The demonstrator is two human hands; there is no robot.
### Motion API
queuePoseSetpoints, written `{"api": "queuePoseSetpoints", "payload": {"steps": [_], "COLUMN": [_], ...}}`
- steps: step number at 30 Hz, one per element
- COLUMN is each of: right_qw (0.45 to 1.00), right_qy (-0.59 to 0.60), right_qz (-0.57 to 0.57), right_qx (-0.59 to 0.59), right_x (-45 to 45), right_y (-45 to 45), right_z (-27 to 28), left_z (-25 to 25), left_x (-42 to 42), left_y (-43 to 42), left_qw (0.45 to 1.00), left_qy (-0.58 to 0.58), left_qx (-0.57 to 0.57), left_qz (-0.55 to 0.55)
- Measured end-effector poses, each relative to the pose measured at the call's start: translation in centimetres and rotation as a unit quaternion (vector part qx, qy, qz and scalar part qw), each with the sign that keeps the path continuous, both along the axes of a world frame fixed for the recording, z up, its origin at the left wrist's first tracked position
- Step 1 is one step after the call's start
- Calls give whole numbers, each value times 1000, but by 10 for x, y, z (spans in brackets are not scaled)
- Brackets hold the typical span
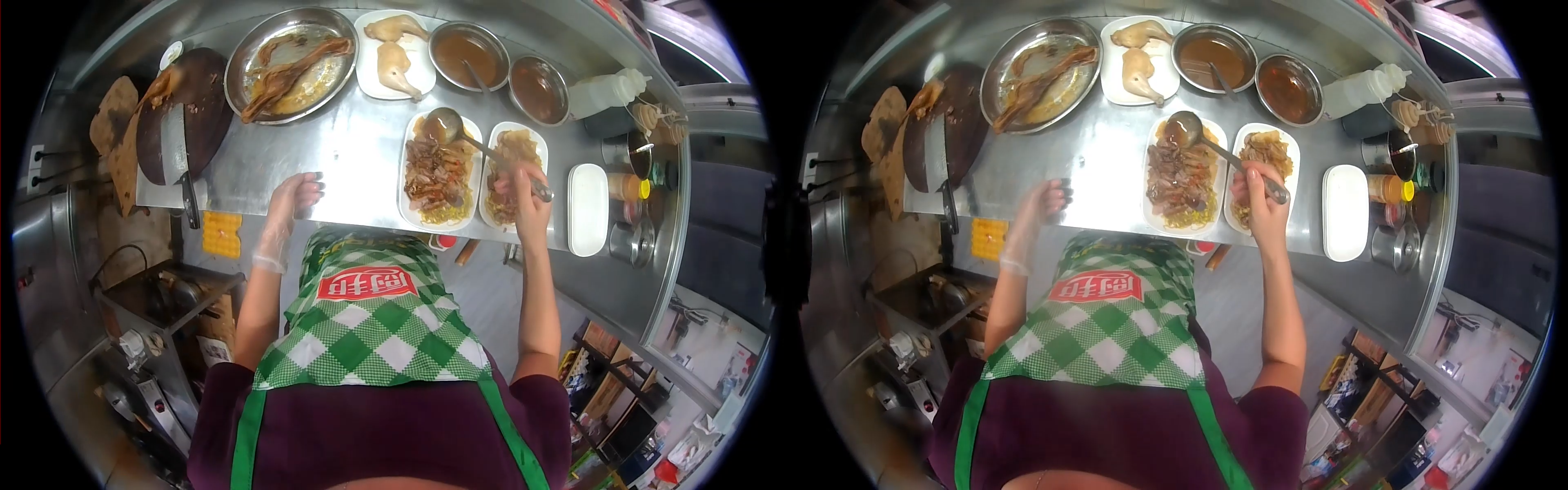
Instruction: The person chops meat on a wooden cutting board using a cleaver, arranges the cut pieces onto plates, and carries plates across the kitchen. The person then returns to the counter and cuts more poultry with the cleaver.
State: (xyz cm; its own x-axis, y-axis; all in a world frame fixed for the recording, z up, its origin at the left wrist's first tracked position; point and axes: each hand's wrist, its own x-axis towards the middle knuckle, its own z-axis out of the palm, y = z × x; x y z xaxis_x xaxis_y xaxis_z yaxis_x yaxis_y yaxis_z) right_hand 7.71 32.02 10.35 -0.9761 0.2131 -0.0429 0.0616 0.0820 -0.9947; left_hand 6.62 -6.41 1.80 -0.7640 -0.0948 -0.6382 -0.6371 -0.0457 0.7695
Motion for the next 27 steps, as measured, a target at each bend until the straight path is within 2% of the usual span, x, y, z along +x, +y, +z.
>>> {"api": "queuePoseSetpoints", "payload": {"steps": [3,12,15,19,27], "right_qw": [999,999,1000,1000,998], "right_qy": [40,51,1,13,13], "right_qz": [-3,-4,4,12,-54], "right_qx": [11,12,-1,2,-31], "right_x": [-11,-13,2,9,31], "right_y": [0,2,3,-2,12], "right_z": [-8,-12,-6,-6,12], "left_z": [3,9,15,2,5], "left_x": [5,7,6,2,-3], "left_y": [-1,2,7,9,14], "left_qw": [1000,1000,1000,1000,1000], "left_qy": [14,13,10,-1,-3], "left_qx": [-1,0,-16,-7,-6], "left_qz": [7,14,10,1,-13]}}
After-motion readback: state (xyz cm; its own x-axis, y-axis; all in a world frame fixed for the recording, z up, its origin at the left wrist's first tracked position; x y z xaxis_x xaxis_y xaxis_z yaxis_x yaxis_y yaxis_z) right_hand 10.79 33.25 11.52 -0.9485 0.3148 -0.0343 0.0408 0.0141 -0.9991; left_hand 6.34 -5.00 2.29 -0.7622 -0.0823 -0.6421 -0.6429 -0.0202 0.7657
